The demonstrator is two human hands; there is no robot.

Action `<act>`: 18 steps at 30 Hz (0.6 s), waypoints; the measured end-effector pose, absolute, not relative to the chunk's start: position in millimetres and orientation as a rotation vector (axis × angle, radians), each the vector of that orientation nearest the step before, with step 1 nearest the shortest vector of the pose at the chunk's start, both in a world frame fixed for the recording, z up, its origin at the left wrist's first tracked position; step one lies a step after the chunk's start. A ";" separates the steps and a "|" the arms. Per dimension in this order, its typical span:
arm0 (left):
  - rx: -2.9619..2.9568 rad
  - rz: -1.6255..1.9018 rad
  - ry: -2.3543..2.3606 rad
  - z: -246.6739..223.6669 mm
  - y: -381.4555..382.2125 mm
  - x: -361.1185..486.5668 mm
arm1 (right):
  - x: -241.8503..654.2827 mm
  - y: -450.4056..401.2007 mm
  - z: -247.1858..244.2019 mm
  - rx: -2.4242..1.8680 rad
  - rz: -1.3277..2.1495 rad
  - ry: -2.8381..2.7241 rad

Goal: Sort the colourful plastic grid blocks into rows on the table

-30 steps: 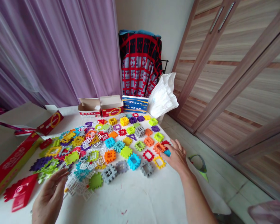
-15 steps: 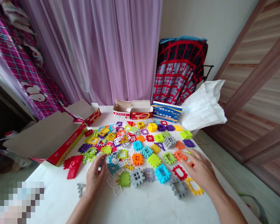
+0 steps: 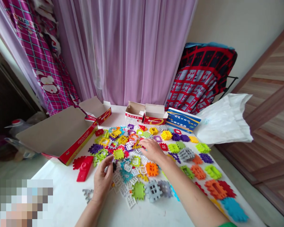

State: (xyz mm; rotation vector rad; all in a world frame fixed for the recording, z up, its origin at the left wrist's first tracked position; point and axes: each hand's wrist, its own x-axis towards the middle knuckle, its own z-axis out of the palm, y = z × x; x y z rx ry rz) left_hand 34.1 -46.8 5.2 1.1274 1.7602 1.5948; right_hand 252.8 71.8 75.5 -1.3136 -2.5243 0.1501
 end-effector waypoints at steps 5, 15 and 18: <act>1.036 1.650 1.714 1.9 -42.9 33.7 | 217.6 105.9 62.8 -1.368 0.129 -2.576; 1.263 1.578 1.777 0.9 -40.6 31.2 | 213.2 114.6 58.4 -1.317 0.111 -2.793; 1.175 1.585 1.779 1.0 -39.6 32.2 | 204.6 115.3 71.7 -1.418 0.053 -2.777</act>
